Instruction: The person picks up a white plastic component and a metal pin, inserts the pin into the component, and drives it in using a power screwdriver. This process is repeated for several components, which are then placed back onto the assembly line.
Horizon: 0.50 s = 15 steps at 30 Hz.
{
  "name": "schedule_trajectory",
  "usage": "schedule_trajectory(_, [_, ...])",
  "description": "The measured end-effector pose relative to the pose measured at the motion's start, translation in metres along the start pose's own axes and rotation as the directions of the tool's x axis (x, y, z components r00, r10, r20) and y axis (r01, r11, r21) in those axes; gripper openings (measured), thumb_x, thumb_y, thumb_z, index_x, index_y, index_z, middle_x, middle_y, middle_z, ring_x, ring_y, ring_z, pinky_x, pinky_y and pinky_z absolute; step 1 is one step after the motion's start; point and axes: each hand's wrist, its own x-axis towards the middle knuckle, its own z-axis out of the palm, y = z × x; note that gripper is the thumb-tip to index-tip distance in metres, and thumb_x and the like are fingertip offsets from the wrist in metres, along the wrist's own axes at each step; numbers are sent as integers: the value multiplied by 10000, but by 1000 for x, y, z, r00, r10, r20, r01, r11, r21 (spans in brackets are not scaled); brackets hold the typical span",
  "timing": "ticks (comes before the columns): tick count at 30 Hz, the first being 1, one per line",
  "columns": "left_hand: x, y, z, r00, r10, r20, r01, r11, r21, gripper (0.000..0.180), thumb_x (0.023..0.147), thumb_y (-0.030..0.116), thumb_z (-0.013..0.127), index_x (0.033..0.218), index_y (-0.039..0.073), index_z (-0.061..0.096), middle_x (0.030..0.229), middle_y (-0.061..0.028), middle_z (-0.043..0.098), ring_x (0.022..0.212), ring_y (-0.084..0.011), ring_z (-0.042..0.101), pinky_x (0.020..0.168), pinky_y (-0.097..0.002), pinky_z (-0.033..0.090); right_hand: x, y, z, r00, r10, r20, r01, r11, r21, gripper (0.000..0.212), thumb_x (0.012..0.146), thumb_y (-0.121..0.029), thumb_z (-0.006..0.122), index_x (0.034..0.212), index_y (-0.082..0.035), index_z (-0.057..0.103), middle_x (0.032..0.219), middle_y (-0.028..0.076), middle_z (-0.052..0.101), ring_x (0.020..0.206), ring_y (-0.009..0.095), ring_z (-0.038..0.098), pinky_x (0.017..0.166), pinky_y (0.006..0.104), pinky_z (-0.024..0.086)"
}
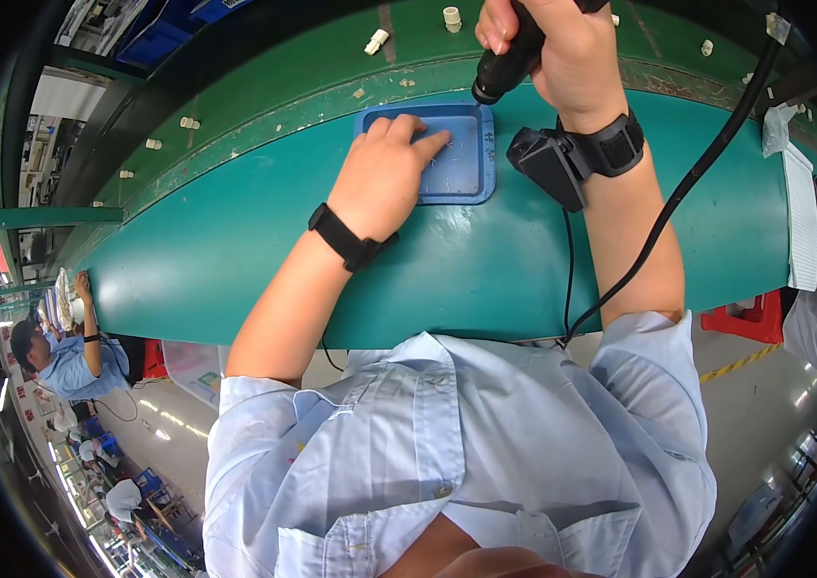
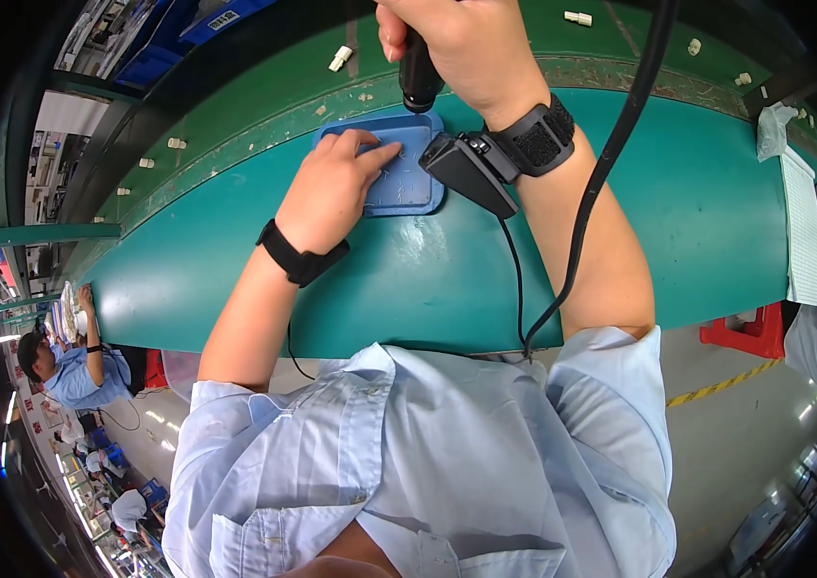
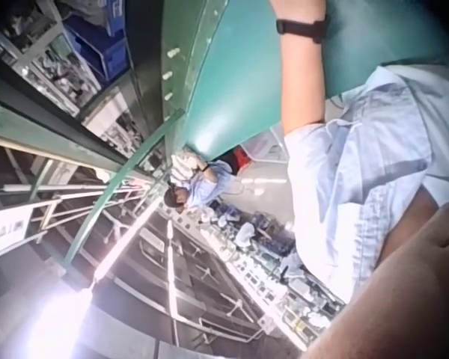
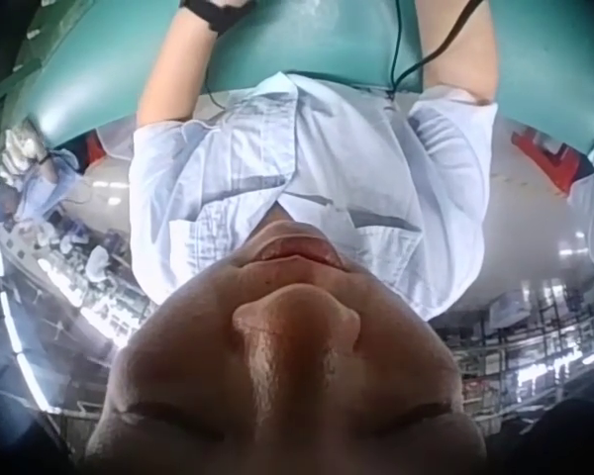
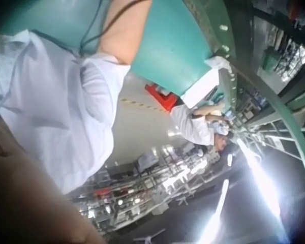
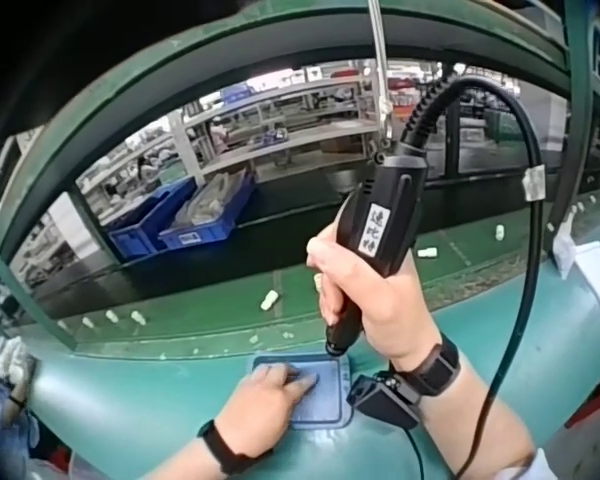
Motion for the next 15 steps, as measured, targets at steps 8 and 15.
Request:
schedule_trajectory(8, [-18, 7, -11, 999, -10, -37, 10, 1000, 18, 339, 832, 62, 560, 1160, 107, 638, 1160, -110, 592, 1040, -294, 539, 881, -391, 438, -1, -27, 17, 891, 337, -304, -403, 896, -188, 146, 886, -159, 603, 865, -24, 550, 571, 27, 517, 481, 108, 501, 477, 229, 416])
schedule_trajectory(15, [-21, -31, -34, 978, -151, -145, 126, 978, -166, 174, 764, 67, 675, 937, 47, 670, 964, -98, 654, 917, -278, 590, 792, -361, 477, 2, -25, 10, 902, 298, -313, -372, 903, -214, 138, 883, -152, 597, 876, -25, 542, 571, 24, 506, 479, 113, 491, 483, 237, 416])
